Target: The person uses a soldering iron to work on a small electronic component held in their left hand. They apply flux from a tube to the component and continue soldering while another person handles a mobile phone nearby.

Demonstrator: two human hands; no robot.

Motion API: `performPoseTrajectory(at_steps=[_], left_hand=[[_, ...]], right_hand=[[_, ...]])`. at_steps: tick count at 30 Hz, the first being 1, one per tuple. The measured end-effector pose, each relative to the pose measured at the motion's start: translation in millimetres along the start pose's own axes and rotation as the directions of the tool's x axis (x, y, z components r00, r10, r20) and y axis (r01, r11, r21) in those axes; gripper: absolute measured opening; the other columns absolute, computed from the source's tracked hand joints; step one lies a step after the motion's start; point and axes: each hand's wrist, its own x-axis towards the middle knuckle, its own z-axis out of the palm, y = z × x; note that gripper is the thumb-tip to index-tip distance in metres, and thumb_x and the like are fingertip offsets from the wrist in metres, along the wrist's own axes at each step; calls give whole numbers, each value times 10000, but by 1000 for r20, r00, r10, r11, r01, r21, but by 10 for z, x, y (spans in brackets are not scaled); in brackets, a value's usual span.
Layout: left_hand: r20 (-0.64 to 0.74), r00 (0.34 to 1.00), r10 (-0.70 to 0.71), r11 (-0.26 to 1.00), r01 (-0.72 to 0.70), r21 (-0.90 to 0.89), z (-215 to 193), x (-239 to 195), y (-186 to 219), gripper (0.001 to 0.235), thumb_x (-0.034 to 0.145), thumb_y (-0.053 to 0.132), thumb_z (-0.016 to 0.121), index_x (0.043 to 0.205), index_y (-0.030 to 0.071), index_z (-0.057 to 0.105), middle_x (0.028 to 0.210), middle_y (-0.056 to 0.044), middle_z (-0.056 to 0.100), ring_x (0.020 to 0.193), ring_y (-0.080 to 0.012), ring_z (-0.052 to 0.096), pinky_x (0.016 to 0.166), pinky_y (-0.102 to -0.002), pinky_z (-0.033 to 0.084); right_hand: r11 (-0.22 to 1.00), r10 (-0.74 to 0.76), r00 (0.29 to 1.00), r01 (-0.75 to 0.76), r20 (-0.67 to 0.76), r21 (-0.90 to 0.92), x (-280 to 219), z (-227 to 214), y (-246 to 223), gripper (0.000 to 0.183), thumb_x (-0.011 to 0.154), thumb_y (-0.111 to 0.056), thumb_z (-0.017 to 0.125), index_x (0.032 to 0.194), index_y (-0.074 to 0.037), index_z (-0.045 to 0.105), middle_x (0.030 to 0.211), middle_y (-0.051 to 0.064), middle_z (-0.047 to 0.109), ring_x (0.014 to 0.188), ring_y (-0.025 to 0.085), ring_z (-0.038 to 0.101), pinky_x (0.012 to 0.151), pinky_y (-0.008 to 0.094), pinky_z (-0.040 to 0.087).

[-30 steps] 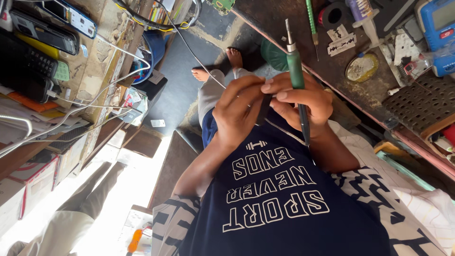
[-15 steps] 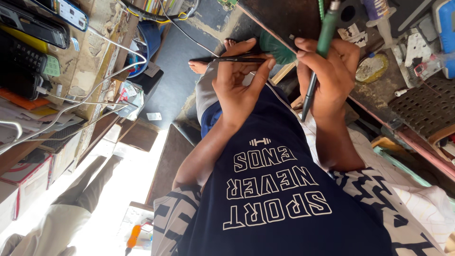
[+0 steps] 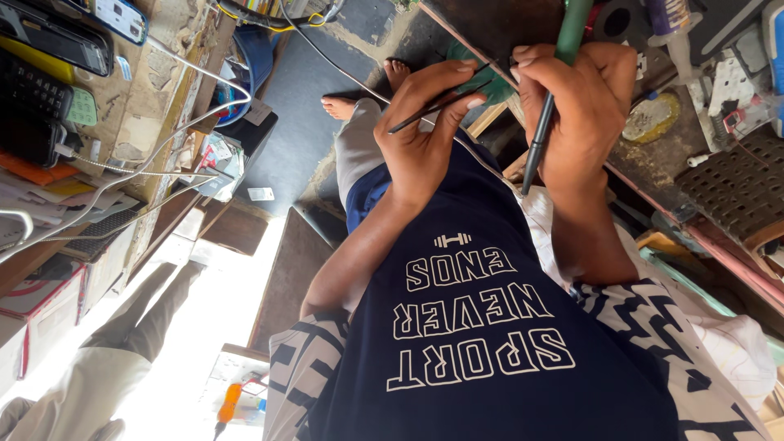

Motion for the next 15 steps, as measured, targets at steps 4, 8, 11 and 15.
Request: performPoseTrajectory(at_steps=[4,8,11,15], left_hand=[[18,1000,7,1000,-7,18,28,37,-38,277,951,15,820,1201,42,705,1187,-59,730,1092,-123,738,934,-218,644],[41,999,-1,1000,1,-4,41,57,-49,278,961,20,814,1213,43,698,1192,-57,733,1113,-135,734,963,-231,640],[46,999,6,1000,-7,25,49,58,-61,280,955,25,822,1208,43,702,1179,-60,743,1114,-148,734,984,-240,615],[29,999,17,1000,-17,13,74,67,-88,281,943,40,825,1196,46,702,1169,-60,745,1114,-153,733,993,-241,607]], right_hand=[[999,-38,999,38,-35,3,19,15,12,227,989,54,819,1158,-19,688,1121,81,767,988,231,521,876,351,448],[999,31,998,-30,-52,17,-140,21,80,209,998,53,825,1123,-34,682,1113,87,787,1017,224,561,901,353,448],[995,34,990,-22,-140,93,-358,52,220,186,994,44,804,1111,-49,694,1059,110,811,980,211,574,845,361,443],[922,-15,959,123,-282,368,-577,80,517,137,1089,-63,634,1223,-37,641,1032,170,811,817,173,665,686,288,437]])
